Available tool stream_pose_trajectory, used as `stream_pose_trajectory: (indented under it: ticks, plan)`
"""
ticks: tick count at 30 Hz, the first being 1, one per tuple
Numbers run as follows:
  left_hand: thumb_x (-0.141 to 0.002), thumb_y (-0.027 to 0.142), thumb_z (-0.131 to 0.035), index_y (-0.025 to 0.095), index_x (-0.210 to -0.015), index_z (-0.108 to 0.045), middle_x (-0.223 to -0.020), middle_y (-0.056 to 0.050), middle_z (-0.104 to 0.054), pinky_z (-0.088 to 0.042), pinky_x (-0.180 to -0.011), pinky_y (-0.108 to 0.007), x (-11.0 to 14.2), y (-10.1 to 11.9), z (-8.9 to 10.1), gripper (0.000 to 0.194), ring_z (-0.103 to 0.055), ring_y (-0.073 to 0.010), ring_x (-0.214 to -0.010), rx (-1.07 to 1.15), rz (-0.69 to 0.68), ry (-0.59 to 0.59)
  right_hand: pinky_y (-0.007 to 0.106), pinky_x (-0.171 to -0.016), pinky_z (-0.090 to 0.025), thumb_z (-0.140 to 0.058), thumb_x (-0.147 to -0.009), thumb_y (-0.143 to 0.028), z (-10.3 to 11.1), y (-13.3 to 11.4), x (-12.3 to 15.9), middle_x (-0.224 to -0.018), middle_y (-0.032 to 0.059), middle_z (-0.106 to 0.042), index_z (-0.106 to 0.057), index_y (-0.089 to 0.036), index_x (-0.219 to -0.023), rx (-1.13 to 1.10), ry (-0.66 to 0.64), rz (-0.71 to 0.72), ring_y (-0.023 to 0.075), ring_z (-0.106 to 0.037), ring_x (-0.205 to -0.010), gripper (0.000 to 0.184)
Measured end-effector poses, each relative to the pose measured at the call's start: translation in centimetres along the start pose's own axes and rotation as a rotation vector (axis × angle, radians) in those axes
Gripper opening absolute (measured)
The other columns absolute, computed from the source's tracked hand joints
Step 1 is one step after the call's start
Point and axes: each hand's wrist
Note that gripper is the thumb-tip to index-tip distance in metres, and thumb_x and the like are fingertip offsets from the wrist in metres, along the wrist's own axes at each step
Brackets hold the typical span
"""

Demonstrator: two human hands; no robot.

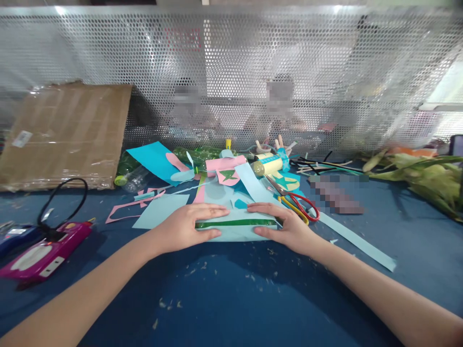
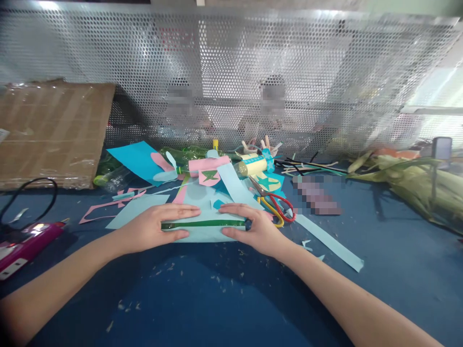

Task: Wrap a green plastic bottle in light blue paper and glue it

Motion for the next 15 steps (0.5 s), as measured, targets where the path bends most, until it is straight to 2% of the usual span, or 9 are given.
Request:
stream_pose_trajectory:
  ticks: [4,9,12,15]
  plan:
    - [-0.089,0.035,-0.059,0.028,-0.124,-0.065,-0.131,-0.004,-0.063,-0.048,-0.100,-0.039,-0.2,-0.1,-0.4,0.036,-0.060,-0.0230,-0.120,0.052,0.020,0.031,0.044,-0.107,-0.042,-0.069,-0.084,-0.039,-0.3,0.5,0.0,-0.130,0.0071,-0.063,-0.070,-0.028,-0.114,-0.089,0.038,0.023,0.0244,-0.056,-0.123,0.031]
    - [-0.089,0.033,-0.057,0.031,-0.119,-0.067,-0.130,-0.002,-0.064,-0.050,-0.097,-0.039,-0.4,0.0,-0.8,0.031,-0.062,-0.0229,-0.117,0.085,0.065,0.074,0.042,-0.102,-0.047,-0.070,-0.084,-0.036,-0.6,0.7,0.0,-0.126,0.0051,-0.065,-0.075,-0.031,-0.103,-0.160,0.076,0.008,0.0239,-0.060,-0.117,0.021]
    - [-0.090,0.031,-0.057,0.032,-0.118,-0.068,-0.127,-0.002,-0.066,-0.052,-0.095,-0.037,-0.2,-0.1,-1.2,0.030,-0.064,-0.0227,-0.114,0.053,0.045,0.109,0.039,-0.099,-0.049,-0.072,-0.082,-0.034,-0.8,0.7,0.0,-0.122,0.0043,-0.067,-0.077,-0.032,-0.099,-0.195,0.091,0.002,0.0229,-0.062,-0.113,0.017]
    - [-0.092,0.030,-0.054,0.031,-0.117,-0.069,-0.125,-0.002,-0.067,-0.054,-0.092,-0.036,0.0,-0.3,-1.9,0.029,-0.065,-0.0218,-0.112,-0.034,-0.023,0.193,0.039,-0.098,-0.050,-0.073,-0.081,-0.034,-0.9,0.7,-0.1,-0.118,0.0047,-0.069,-0.078,-0.031,-0.096,-0.200,0.111,0.000,0.0231,-0.063,-0.111,0.016]
Point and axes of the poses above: each hand's wrist, its own x-axis away from the middle knuckle, its own z-axis out of the back of the hand, y = z × x
